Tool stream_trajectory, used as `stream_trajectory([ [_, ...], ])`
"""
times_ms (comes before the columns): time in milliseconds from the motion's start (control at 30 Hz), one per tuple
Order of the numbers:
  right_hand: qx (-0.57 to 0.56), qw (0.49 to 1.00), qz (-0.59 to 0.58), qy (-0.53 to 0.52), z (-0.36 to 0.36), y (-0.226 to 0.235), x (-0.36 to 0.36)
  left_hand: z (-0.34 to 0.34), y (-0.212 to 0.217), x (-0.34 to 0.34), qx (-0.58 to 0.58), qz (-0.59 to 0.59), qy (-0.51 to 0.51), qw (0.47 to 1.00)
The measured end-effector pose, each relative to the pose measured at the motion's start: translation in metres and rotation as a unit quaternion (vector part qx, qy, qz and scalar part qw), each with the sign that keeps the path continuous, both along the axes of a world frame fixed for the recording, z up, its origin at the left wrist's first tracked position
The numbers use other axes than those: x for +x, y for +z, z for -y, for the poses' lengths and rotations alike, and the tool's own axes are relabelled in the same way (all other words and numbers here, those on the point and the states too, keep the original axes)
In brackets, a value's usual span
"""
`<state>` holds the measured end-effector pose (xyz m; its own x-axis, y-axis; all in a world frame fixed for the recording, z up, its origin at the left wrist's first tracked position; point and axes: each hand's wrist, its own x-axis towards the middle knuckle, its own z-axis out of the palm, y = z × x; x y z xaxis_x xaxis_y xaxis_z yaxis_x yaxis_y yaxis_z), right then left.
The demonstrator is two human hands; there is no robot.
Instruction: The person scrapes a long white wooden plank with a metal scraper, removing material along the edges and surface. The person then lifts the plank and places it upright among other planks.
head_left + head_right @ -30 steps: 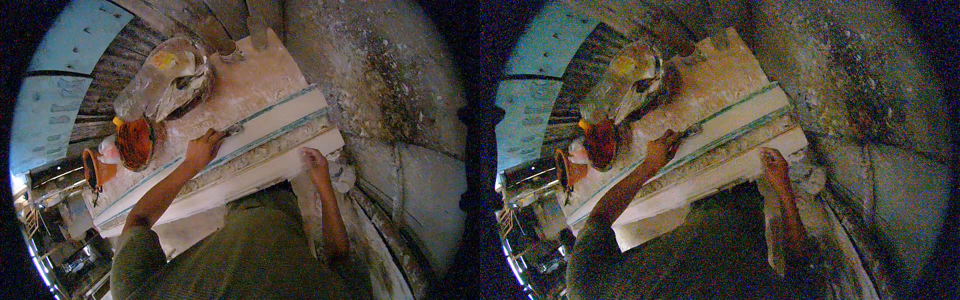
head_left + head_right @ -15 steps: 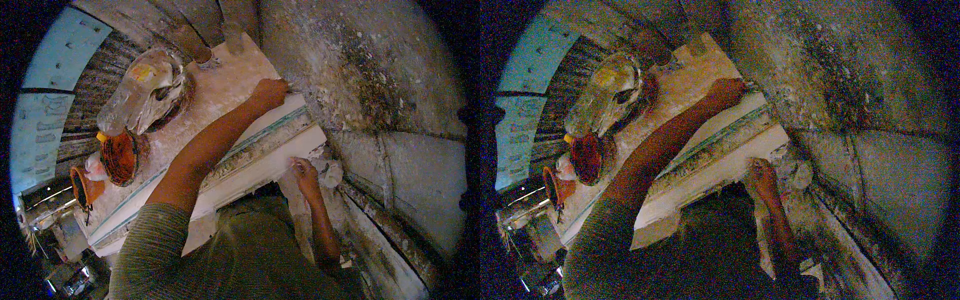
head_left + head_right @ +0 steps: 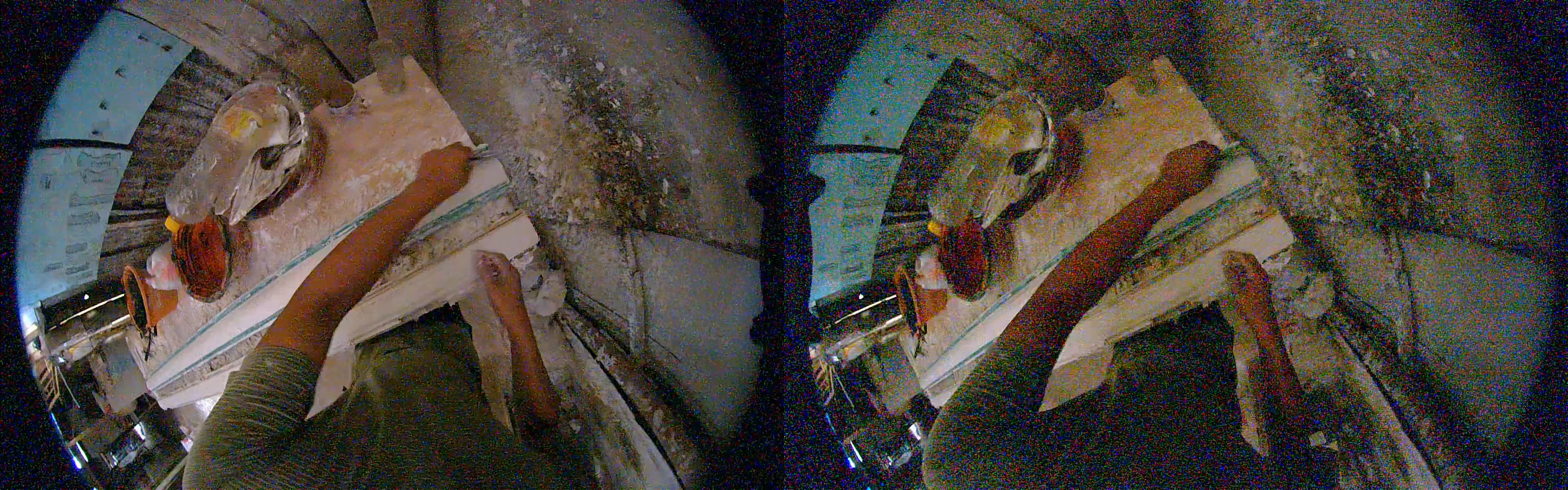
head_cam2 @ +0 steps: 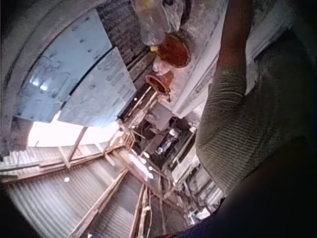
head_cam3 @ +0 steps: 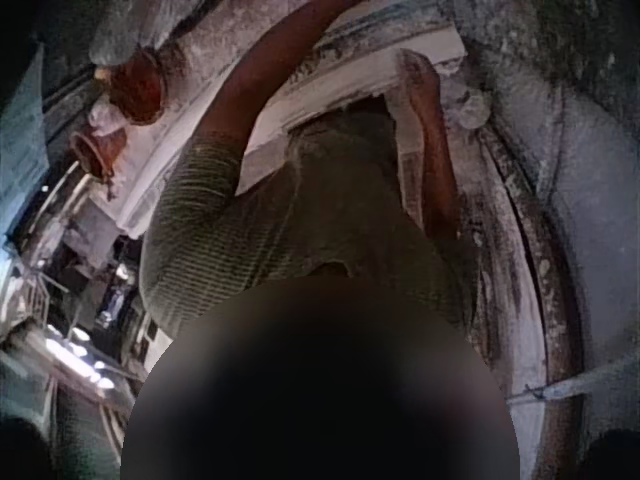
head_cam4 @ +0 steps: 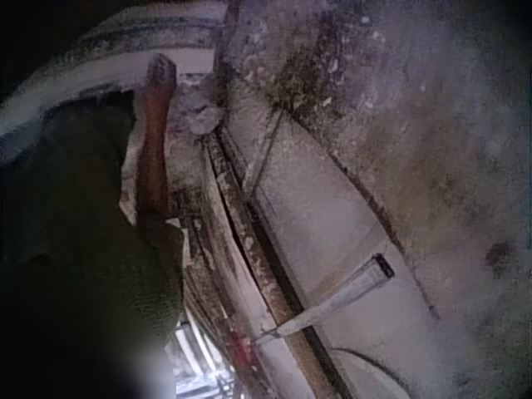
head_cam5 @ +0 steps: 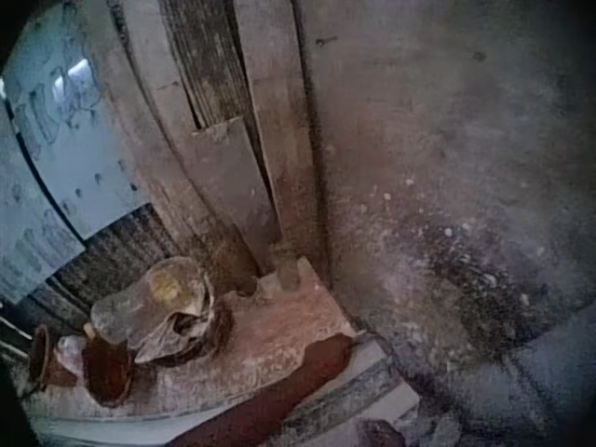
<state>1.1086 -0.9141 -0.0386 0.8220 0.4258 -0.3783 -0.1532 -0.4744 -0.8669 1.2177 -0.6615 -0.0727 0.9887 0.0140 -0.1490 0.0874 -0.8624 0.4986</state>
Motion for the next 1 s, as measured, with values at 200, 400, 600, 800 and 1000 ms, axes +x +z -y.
stream_trajectory([
  [200,0.025,1.0,0.0,-0.009,-0.001,-0.019,0.01,-0.103,0.053,-0.182,-0.329,-0.275,0.301,0.852],
  [400,0.02,1.0,-0.01,0.018,-0.008,-0.029,0.022,-0.065,0.005,-0.135,-0.359,-0.194,0.293,0.865],
  [600,0.249,0.903,-0.234,-0.258,-0.049,0.001,0.054,0.055,-0.004,-0.014,-0.345,-0.053,0.112,0.931],
  [800,0.281,0.876,-0.201,-0.337,-0.001,-0.002,0.05,0.084,-0.006,-0.077,-0.164,-0.027,0.049,0.985],
  [1000,0.269,0.871,-0.22,-0.348,0.007,-0.007,0.047,0.149,-0.014,0.002,-0.31,0.037,0.118,0.943],
])
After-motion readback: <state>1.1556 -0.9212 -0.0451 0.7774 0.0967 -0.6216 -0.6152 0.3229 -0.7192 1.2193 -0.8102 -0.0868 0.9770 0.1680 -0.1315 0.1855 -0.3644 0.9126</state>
